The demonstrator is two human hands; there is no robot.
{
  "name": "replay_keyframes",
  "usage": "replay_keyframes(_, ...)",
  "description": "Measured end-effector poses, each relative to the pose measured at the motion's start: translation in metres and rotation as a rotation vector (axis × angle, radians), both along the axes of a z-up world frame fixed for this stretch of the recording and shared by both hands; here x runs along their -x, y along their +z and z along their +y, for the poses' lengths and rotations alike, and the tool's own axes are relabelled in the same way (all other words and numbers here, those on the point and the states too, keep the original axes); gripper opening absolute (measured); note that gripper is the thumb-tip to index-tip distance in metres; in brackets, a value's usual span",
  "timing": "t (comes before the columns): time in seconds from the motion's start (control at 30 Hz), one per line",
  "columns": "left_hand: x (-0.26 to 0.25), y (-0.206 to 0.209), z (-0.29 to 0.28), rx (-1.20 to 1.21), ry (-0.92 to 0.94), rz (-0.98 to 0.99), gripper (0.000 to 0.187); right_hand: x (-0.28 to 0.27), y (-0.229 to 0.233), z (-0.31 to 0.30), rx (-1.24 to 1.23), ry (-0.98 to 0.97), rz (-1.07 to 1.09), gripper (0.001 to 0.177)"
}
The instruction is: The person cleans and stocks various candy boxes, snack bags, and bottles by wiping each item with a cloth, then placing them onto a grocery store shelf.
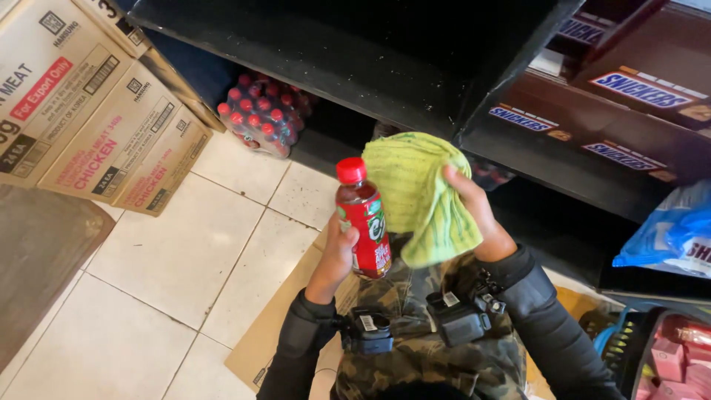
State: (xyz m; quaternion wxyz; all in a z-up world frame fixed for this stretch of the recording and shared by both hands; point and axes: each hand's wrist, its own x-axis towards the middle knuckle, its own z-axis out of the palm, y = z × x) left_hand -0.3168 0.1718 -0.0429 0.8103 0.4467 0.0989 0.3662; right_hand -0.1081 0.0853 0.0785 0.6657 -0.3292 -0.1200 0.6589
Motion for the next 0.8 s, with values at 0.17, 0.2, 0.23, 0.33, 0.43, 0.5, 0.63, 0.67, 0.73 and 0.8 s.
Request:
replay_keyframes(0.17, 0.001, 0.016, 0.013, -0.013, 0.026, 0.051, 0.085, -0.014, -0.018, -0.011, -0.136, -0.022, -0.346, 0.074)
replay_keyframes(0.2, 0.003, 0.018, 0.018, -0.012, 0.014, 0.052, 0.085, -0.016, -0.016, -0.014, -0.134, -0.034, -0.345, 0.074)
replay_keyframes(0.23, 0.004, 0.019, 0.023, -0.025, 0.002, 0.052, 0.085, -0.018, -0.013, -0.016, -0.085, -0.008, -0.426, 0.068)
replay_keyframes(0.33, 0.004, 0.028, 0.029, -0.018, -0.017, 0.046, 0.085, -0.01, 0.004, -0.019, -0.068, 0.021, -0.587, 0.069)
replay_keyframes(0.43, 0.0, 0.032, 0.03, 0.039, 0.001, 0.025, 0.087, -0.012, -0.001, -0.023, -0.077, 0.088, -0.821, 0.074)
replay_keyframes(0.5, 0.0, 0.032, 0.033, 0.076, 0.023, 0.008, 0.088, -0.015, -0.004, -0.026, -0.051, 0.148, -0.975, 0.068)
replay_keyframes(0.63, 0.001, 0.049, 0.036, 0.137, 0.078, -0.017, 0.086, -0.012, 0.003, -0.026, -0.155, 0.17, -1.379, 0.06)
replay_keyframes(0.67, 0.002, 0.058, 0.035, 0.148, 0.097, -0.015, 0.084, -0.011, 0.003, -0.026, -0.107, 0.095, -1.387, 0.06)
replay_keyframes(0.73, 0.003, 0.054, 0.034, 0.208, 0.075, -0.002, 0.081, -0.009, 0.005, -0.023, 0.041, -0.005, -1.293, 0.06)
replay_keyframes(0.8, 0.003, 0.046, 0.032, 0.264, 0.054, 0.01, 0.079, -0.008, 0.007, -0.02, 0.181, -0.103, -1.195, 0.06)
